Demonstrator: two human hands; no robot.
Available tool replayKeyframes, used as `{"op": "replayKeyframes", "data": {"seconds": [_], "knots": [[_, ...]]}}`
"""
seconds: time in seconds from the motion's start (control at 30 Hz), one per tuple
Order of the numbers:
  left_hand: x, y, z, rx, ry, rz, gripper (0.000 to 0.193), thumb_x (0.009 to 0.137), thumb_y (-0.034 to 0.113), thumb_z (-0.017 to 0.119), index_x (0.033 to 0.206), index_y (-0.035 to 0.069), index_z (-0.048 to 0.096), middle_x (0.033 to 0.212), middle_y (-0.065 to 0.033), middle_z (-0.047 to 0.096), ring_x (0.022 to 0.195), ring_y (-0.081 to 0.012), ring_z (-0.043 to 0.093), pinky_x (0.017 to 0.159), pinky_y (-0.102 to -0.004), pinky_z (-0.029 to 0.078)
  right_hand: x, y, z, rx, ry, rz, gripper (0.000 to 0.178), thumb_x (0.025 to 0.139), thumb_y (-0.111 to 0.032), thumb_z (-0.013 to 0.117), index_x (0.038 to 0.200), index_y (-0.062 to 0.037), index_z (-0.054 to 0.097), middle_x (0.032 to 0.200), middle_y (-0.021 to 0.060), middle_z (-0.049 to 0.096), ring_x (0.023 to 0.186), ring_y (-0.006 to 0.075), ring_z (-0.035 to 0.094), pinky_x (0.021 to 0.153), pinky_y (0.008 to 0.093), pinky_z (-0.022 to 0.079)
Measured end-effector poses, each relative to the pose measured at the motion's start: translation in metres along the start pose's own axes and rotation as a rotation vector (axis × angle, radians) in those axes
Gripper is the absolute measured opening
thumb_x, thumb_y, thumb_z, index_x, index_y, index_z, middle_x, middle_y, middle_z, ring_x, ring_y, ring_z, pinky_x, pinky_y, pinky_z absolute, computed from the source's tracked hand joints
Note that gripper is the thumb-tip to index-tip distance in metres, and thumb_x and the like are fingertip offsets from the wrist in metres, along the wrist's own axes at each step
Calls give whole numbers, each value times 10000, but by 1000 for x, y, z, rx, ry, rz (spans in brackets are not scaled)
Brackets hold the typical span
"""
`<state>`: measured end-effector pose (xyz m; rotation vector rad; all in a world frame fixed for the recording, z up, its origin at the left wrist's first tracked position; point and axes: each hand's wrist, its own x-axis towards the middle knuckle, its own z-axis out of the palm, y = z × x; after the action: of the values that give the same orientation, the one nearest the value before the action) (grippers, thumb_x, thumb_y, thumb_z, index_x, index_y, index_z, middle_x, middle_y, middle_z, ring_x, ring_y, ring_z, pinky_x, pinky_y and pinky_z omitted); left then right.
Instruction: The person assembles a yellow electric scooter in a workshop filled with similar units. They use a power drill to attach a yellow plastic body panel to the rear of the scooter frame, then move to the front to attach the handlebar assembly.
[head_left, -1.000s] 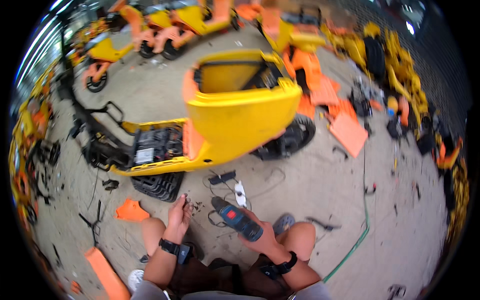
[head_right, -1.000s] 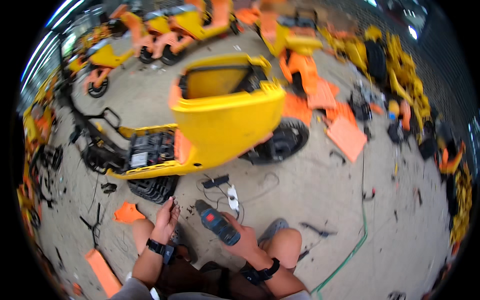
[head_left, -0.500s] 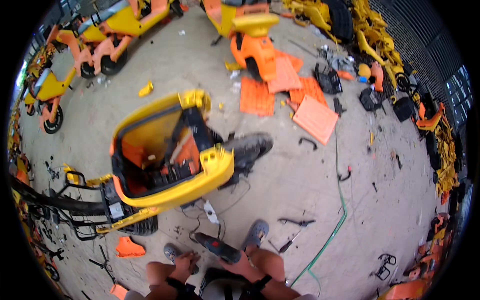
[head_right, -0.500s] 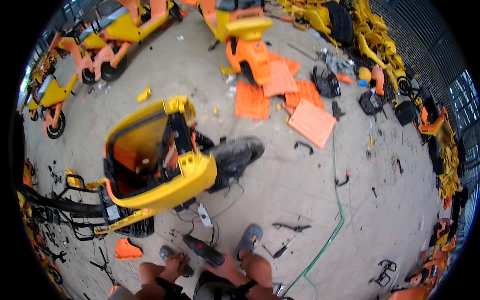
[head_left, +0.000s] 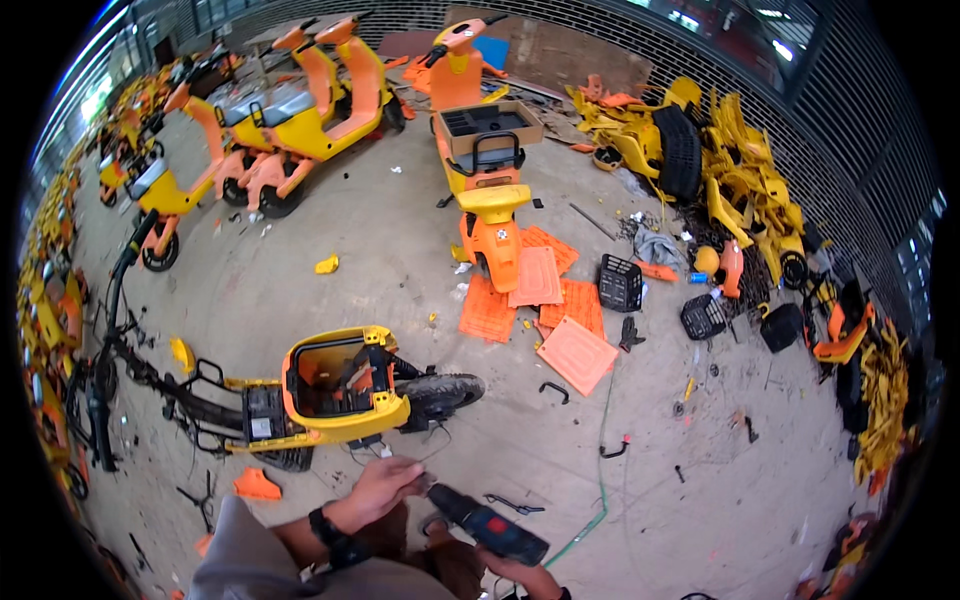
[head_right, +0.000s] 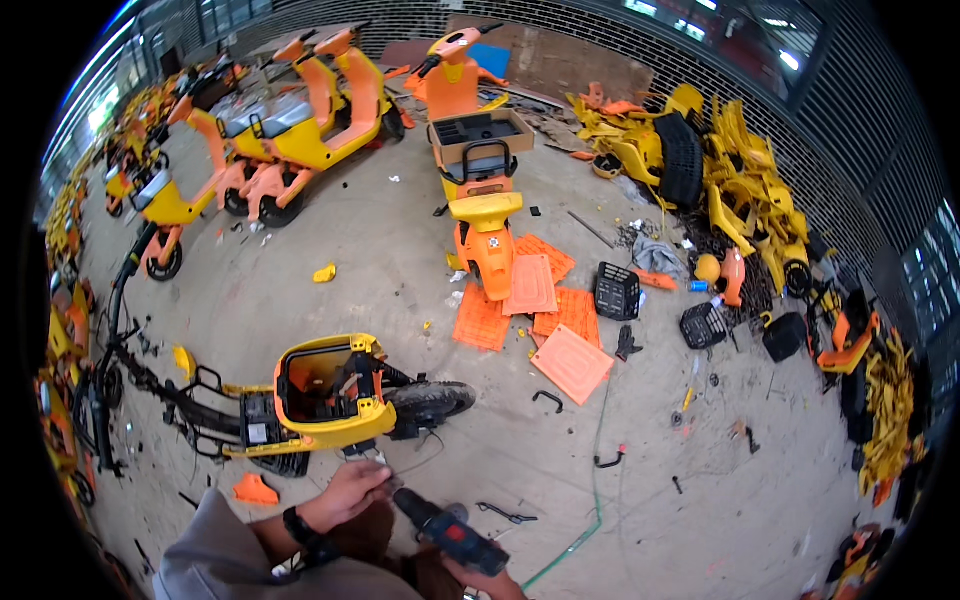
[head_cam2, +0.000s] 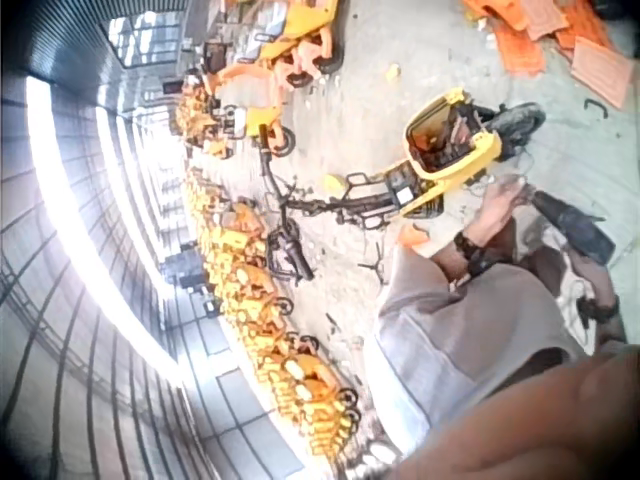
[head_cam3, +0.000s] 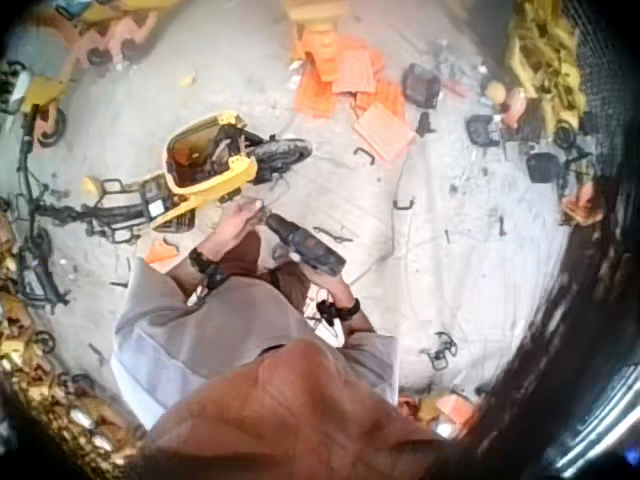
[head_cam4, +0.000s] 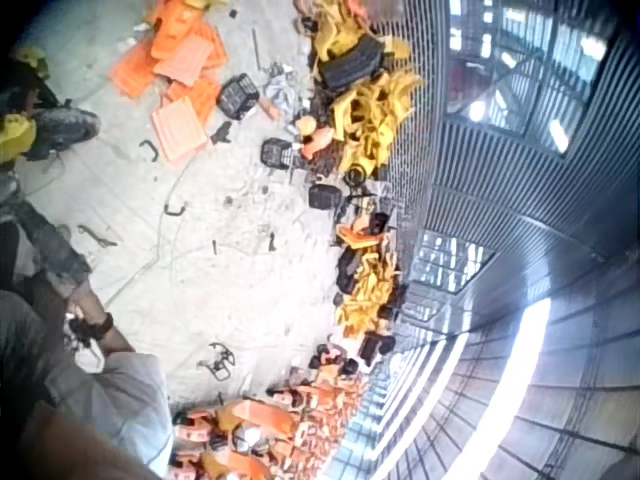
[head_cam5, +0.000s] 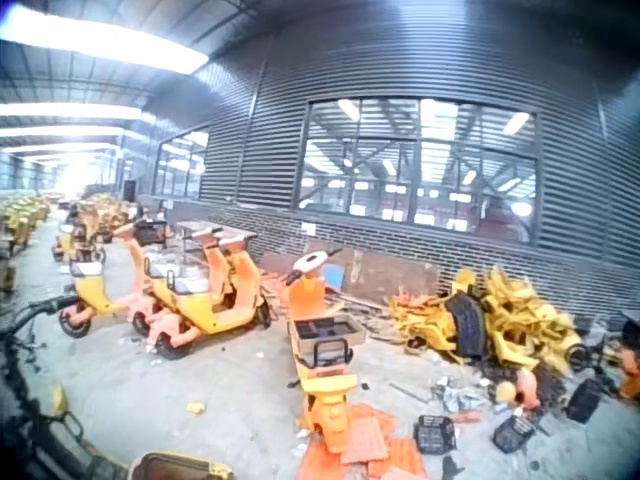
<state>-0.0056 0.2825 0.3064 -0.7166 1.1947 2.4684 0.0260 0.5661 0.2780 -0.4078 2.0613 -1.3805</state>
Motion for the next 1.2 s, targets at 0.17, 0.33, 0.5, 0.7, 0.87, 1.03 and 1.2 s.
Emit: {"op": "replayKeyframes", "data": {"seconds": [0.17,0.33,0.5,0.7,0.87,1.03,1.2], "knots": [[23,32,67,-132,-151,99,233,901,108,567,1052,-69,567,949,-178,643,833,-247,645,752,-334,530,-3,-39,-75,-33,158,-24,209,745,-163,682,916,-65,612,791,61,630,738,172,608,681,316,488],[68,62,103,-149,-252,168,218,904,105,561,1034,-69,587,947,-183,653,797,-229,657,704,-310,538,35,-79,-136,-81,184,-117,72,735,-16,615,799,-44,598,694,17,586,643,113,565,600,271,460],[137,89,114,-27,-169,266,205,888,115,594,991,-61,616,897,-159,672,762,-207,658,675,-293,539,110,-58,-192,-318,54,-163,104,723,-7,614,818,-50,611,700,18,591,644,120,564,594,279,455],[178,123,109,-191,4,205,220,888,121,596,1004,-64,620,923,-156,668,789,-192,652,696,-286,536,198,-87,-238,-308,-67,-252,199,714,-109,689,908,-94,648,790,44,649,739,153,621,656,289,490],[201,144,109,-295,66,309,230,893,116,585,1020,-73,610,932,-157,663,807,-200,652,720,-296,540,266,-121,-266,-175,-199,-207,120,756,-51,660,866,-51,611,756,10,611,689,110,579,632,276,471],[228,171,110,-437,107,365,216,884,96,589,1030,-62,610,936,-158,663,827,-220,656,727,-307,544,341,-141,-294,-94,-351,-166,146,740,-41,664,875,-51,608,765,16,606,688,115,577,634,282,476],[264,191,124,-507,234,492,217,877,75,591,1039,-70,601,942,-178,658,852,-245,658,747,-330,552,421,-136,-328,-132,-476,-171,159,718,-37,675,863,-42,609,765,21,607,692,122,580,640,290,481]]}}
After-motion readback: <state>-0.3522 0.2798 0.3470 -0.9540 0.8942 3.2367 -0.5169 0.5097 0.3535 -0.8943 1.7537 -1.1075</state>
